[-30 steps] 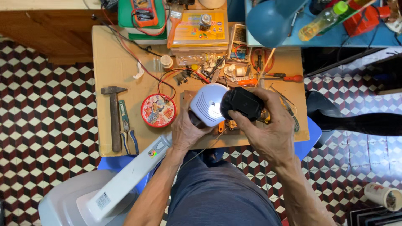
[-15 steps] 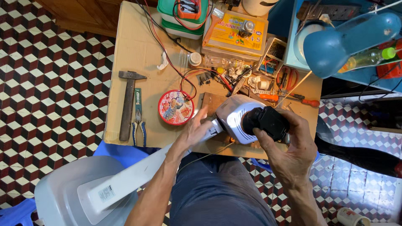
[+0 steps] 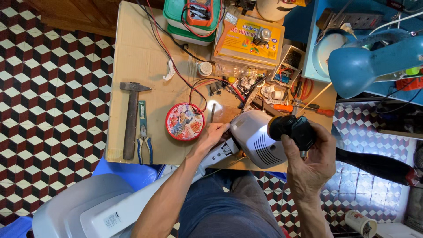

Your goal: The person disassembles a white handheld appliance, uses a cordless drill to make a hole in the housing, and then uses a flashlight to inspect the interior. They reassemble the unit and continue working on it with a screwdriver.

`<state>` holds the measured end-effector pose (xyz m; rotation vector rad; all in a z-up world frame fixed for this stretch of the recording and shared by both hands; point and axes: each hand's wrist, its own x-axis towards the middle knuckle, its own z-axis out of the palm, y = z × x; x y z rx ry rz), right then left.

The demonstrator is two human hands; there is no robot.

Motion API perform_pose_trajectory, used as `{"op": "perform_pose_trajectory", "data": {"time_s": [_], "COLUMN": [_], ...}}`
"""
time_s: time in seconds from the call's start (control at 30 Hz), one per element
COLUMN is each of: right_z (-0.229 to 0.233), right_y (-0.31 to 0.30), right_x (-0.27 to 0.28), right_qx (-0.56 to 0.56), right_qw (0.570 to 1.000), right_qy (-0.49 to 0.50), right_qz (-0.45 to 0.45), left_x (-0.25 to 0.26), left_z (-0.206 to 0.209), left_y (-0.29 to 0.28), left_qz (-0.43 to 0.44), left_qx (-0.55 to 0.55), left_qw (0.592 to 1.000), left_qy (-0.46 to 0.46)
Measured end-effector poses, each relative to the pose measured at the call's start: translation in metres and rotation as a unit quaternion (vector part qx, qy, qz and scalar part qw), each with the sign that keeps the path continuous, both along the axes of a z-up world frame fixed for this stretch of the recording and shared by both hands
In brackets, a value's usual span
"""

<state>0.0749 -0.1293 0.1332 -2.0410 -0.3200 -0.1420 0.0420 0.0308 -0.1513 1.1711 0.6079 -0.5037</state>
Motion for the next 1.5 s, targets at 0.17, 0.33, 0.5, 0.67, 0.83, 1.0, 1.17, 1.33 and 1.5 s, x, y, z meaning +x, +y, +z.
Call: {"op": "perform_pose_trajectory", "data": {"time_s": [0.17,0.33,0.5,0.67,0.83,1.0,1.17,1.33,1.5], "right_z": [0.004,0.010,0.018,0.015,0.012,0.011,0.017,0.033,0.057], "right_y": [-0.011,-0.029,-0.043,-0.050,-0.059,-0.061,-0.060,-0.061,-0.058], "right_x": [-0.001,-0.001,0.002,0.008,0.018,0.023,0.024,0.018,0.012], "right_qx": [-0.009,-0.030,-0.024,0.020,-0.037,-0.042,-0.048,-0.111,-0.177], "right_qw": [1.000,0.999,0.999,0.999,0.998,0.997,0.996,0.990,0.975], "right_qy": [-0.011,-0.023,-0.034,-0.005,-0.024,-0.002,0.004,0.000,-0.041], "right_qz": [-0.011,-0.003,0.020,0.034,0.049,0.069,0.070,0.092,0.129], "left_x": [0.006,-0.001,-0.039,-0.043,-0.043,-0.042,-0.036,-0.039,-0.041], "left_z": [0.004,0.064,0.149,0.180,0.169,0.164,0.166,0.163,0.159], "left_y": [-0.002,0.009,0.011,-0.020,-0.036,-0.029,-0.025,-0.029,-0.032], "left_qz": [-0.020,-0.063,-0.146,-0.053,-0.003,0.008,-0.007,0.003,-0.006], "left_qx": [0.047,0.243,0.272,0.385,0.467,0.483,0.483,0.489,0.503], "left_qw": [0.999,0.959,0.905,0.869,0.832,0.814,0.827,0.821,0.810], "left_qy": [-0.018,-0.132,-0.293,-0.307,-0.299,-0.321,-0.288,-0.297,-0.300]}}
